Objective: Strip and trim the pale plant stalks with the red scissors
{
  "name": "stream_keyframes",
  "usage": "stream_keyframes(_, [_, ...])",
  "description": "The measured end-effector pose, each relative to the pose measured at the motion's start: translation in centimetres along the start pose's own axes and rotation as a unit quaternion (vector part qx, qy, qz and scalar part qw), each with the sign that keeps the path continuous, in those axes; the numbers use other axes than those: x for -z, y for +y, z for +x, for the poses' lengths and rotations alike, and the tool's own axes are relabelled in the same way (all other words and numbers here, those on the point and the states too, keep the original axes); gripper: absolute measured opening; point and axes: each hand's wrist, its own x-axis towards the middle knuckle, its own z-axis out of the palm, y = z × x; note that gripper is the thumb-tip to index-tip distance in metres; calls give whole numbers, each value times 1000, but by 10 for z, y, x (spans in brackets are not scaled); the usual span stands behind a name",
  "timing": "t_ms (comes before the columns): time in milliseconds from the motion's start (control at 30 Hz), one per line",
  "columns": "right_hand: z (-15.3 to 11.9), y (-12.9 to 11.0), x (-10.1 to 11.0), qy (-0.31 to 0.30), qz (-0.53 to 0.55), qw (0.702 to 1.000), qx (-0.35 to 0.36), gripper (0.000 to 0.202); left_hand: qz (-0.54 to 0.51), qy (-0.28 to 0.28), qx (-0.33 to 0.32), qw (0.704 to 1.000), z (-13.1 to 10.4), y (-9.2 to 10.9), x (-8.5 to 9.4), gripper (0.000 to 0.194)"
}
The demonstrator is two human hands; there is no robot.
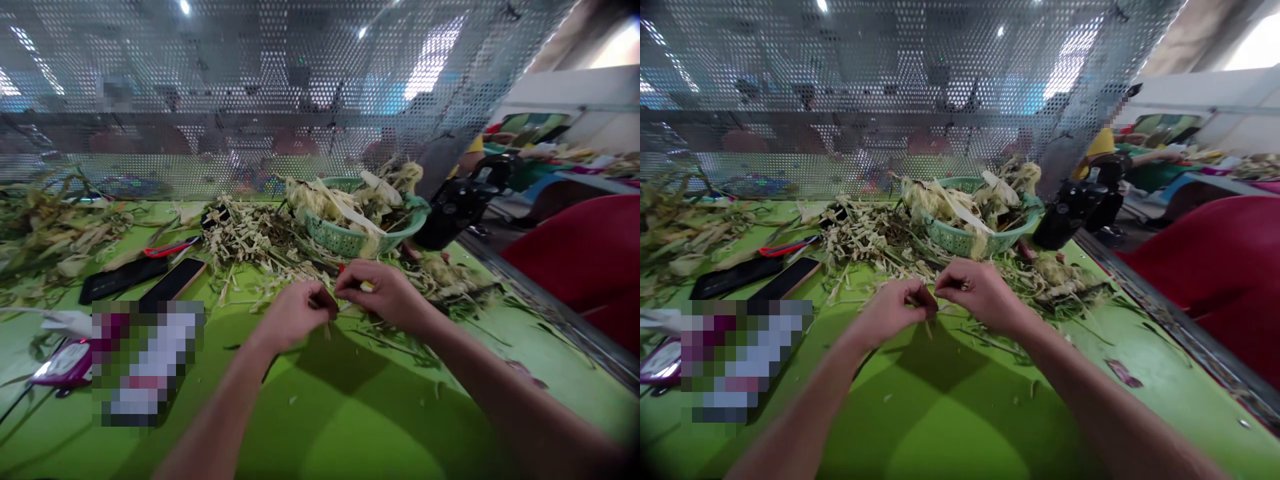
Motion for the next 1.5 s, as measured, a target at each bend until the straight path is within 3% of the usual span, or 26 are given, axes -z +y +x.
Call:
stream_keyframes(67, [3, 8, 1, -17, 91, 994, -61, 16, -126, -12, 19, 992, 0, 0, 2, 13])
stream_keyframes(167, [5, 11, -2, -31, 160, 982, -95, 21, -271, 33, 38, 961, 2, 1, 3, 22])
stream_keyframes(300, [0, -2, -12, 43, 68, 996, -32, 15, -329, 129, 57, 934, 6, -2, 4, 25])
stream_keyframes(400, [-5, -10, -17, 78, -86, 992, 58, 16, -265, 165, 48, 949, 9, -6, 3, 21])
stream_keyframes(500, [-9, -13, -22, 73, -213, 968, 113, 21, -141, 192, 26, 971, 9, -7, 0, 15])
stream_keyframes(733, [-10, -12, -25, 30, -274, 949, 151, 25, 127, 188, -12, 974, 2, 2, -7, 6])
stream_keyframes(800, [-7, -8, -18, 6, -243, 959, 145, 24, 178, 155, -27, 971, 1, 2, -6, 10])
stream_keyframes(867, [-2, -4, -10, -21, -172, 979, 108, 20, 159, 99, -29, 982, 1, 1, -2, 10])
stream_keyframes(967, [3, 6, 1, -61, 11, 998, 0, 13, -4, 17, -12, 1000, 0, 0, 4, 4])
stream_keyframes(1033, [4, 11, 2, -82, 148, 983, -72, 16, -130, -6, 13, 991, 0, 1, 6, 12])
stream_keyframes(1133, [4, 15, -6, -74, 297, 943, -134, 18, -274, 11, 48, 960, 0, 2, 7, 22])
stream_keyframes(1233, [2, 11, -20, -16, 333, 929, -159, 22, -313, 92, 55, 944, 4, 1, 4, 23])
stream_keyframes(1300, [2, 5, -28, 32, 302, 940, -154, 22, -235, 165, 24, 958, 5, -1, 1, 17])
stream_keyframes(1367, [1, 0, -33, 68, 264, 951, -144, 20, -80, 233, -38, 968, 5, -3, -4, 8])
stream_keyframes(1433, [1, -3, -36, 87, 247, 954, -146, 21, 87, 269, -103, 954, 3, -4, -11, 5])
stream_keyframes(1500, [0, -2, -38, 97, 245, 951, -161, 22, 204, 265, -147, 931, 1, -5, -18, 12])
